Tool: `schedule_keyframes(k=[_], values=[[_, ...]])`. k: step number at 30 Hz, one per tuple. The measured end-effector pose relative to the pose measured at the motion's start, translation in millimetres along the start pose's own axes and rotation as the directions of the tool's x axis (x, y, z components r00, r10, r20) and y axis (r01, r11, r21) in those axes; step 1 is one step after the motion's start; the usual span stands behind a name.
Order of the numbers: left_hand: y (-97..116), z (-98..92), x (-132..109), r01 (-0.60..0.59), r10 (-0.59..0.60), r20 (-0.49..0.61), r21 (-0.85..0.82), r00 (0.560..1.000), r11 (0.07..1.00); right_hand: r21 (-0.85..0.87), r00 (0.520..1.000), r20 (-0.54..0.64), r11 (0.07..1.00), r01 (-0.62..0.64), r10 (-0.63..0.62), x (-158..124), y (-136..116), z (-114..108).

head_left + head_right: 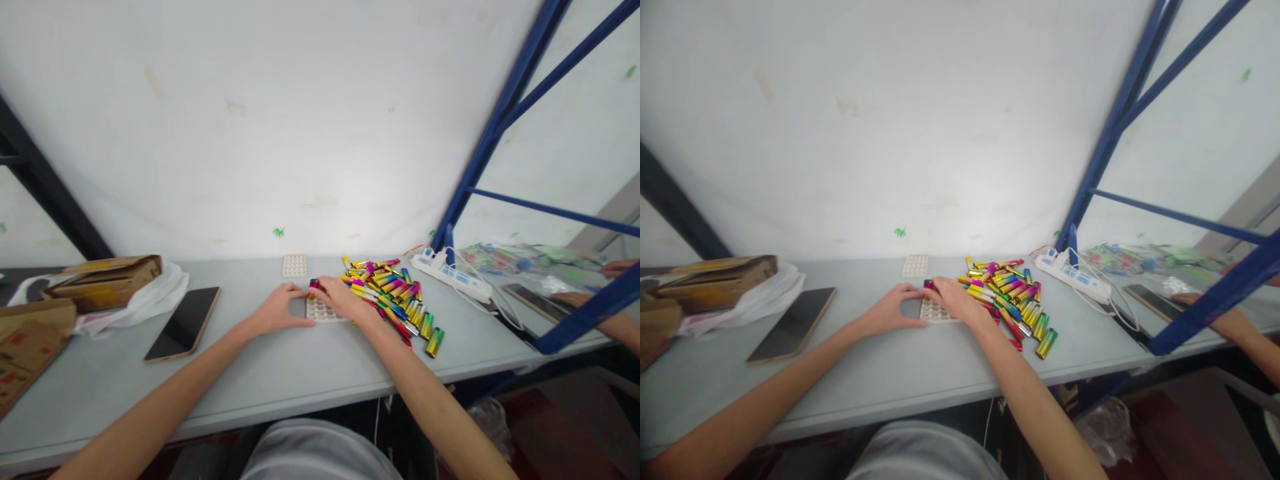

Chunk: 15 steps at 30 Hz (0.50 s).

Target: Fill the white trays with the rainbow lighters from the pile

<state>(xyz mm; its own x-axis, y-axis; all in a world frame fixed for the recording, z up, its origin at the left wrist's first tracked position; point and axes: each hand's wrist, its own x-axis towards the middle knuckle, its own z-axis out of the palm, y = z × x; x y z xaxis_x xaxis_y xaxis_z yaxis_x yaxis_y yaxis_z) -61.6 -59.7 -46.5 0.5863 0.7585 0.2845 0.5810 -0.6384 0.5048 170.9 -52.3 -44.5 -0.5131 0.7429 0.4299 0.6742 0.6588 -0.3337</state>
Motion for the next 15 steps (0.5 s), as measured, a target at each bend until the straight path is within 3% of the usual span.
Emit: schedule_keyframes(k=[3,7,11,15], values=[[-1,-1.3,0,-0.001,0.001,0.01,0.013,1.0,1.0,-0.056,1.0,0.011,0.998,-0.005,0.006,0,-3,0],[0,-5.2,0,0.003,-0.004,0.008,0.03,1.0,1.0,0.026,0.998,-0.052,0.999,-0.031,0.032,-7,3,-19],[2,-8.6,-1,0.023,-0.024,0.008,0.067,1.0,0.997,-0.065,0.953,-0.24,0.976,-0.208,0.187,-17,27,-53],[5,-8.7,-2,0.023,-0.025,0.017,0.09,1.0,0.996,-0.195,0.89,-0.334,0.901,-0.388,0.311,-25,54,-77]])
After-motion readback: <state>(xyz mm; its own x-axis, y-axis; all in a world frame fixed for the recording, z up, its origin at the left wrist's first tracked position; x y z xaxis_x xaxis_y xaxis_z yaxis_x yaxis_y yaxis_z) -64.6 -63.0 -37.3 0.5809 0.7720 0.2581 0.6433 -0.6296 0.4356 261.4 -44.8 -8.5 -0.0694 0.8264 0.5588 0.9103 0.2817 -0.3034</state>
